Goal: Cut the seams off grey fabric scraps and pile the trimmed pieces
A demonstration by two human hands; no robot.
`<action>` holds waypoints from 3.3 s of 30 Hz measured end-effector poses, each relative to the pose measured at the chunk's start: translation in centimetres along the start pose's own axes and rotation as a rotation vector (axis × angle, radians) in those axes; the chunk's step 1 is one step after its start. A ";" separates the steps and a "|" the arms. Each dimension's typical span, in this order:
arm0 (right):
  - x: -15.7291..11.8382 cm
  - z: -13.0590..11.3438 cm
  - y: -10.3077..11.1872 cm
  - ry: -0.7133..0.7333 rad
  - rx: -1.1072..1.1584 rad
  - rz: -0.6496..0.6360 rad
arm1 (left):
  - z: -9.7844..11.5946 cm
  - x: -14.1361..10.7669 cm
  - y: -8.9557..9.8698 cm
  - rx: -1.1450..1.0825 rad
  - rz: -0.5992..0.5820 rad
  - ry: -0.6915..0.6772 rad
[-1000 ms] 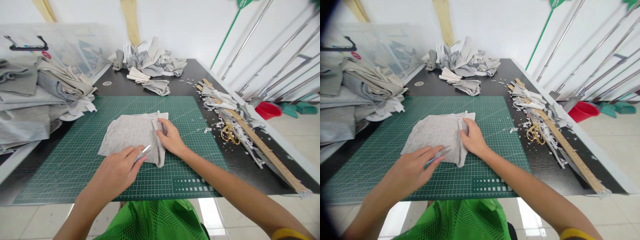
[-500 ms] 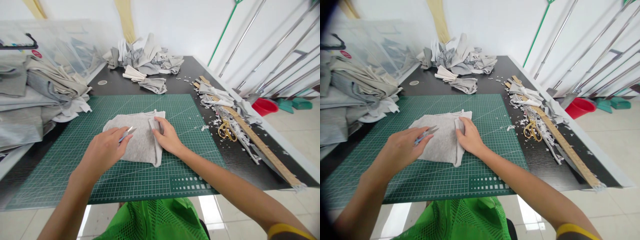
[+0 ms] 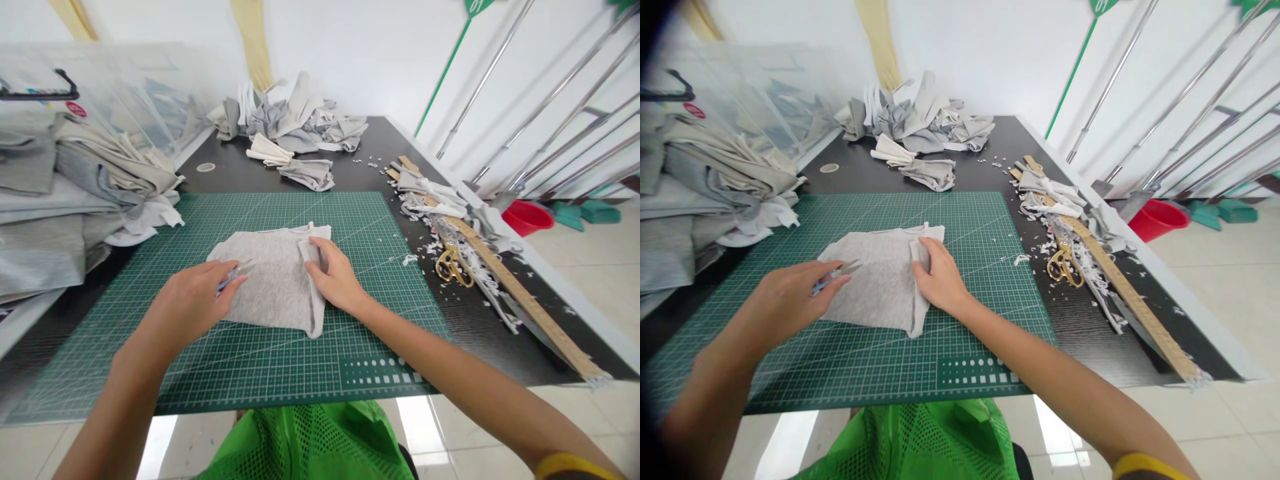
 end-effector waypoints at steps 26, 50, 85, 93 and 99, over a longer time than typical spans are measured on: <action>-0.1 -0.2 0.1 -0.003 0.043 0.023 | 7.4 -0.8 0.4 -0.245 -0.156 -0.028; -0.1 0.0 0.0 -0.046 0.050 0.009 | -0.2 -0.8 0.5 -0.003 -0.006 0.054; -0.1 0.0 0.0 -0.018 0.033 0.025 | 5.6 3.3 -0.9 -0.004 -0.136 0.022; 0.0 0.1 0.0 -0.028 0.022 0.009 | 2.1 3.0 -0.4 0.142 -0.076 0.082; -0.1 0.1 0.0 -0.045 0.018 -0.001 | -1.1 1.2 -0.8 0.109 -0.124 0.148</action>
Point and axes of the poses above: each hand's wrist, its own x-axis towards the middle knuckle, its own y-axis out of the back of the hand, z = x × y, the point moved 4 cm from there along x, towards the middle knuckle, and after that the axes turned 9 degrees about z, right-handed, at the moved point
